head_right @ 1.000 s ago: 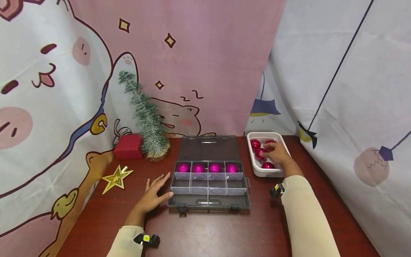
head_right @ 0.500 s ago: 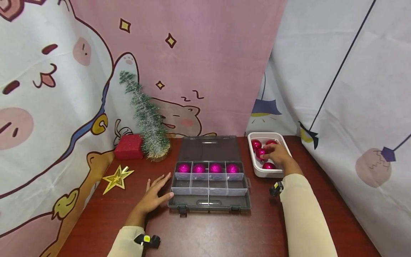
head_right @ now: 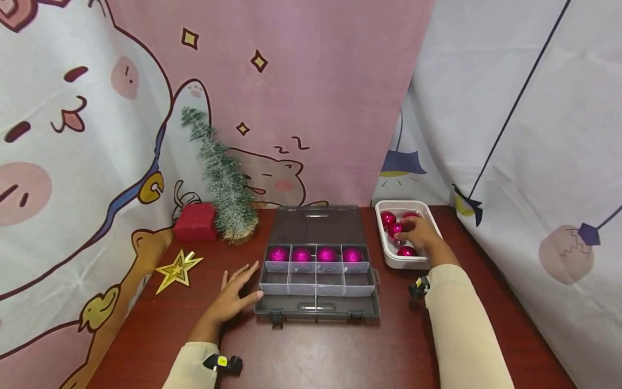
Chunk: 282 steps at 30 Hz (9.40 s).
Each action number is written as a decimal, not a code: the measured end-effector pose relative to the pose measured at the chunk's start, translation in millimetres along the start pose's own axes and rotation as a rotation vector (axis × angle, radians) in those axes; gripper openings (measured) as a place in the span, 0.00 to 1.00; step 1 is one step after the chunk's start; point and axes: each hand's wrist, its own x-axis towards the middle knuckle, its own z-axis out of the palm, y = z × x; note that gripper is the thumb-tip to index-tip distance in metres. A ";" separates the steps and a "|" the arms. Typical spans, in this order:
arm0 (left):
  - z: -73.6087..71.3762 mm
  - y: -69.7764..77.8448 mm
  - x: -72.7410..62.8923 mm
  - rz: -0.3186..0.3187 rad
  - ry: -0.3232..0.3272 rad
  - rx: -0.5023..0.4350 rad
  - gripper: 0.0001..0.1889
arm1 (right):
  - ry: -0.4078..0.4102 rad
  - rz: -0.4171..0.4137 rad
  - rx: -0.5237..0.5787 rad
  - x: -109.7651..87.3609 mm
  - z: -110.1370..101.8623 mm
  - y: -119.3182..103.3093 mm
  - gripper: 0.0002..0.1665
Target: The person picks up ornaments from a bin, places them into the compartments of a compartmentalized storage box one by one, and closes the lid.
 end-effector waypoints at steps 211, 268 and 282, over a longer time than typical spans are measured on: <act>1.5 1.2 0.1 0.030 0.033 0.010 0.46 | 0.332 -0.531 -0.015 -93.1 107.1 -119.6 0.30; 3.5 -1.5 0.6 0.038 0.044 0.001 0.46 | 0.060 -0.240 -0.062 -29.4 -5.5 -20.2 0.24; 1.8 -0.1 0.6 0.014 0.030 -0.006 0.46 | -0.063 -0.206 -0.034 -16.6 -6.4 -11.9 0.30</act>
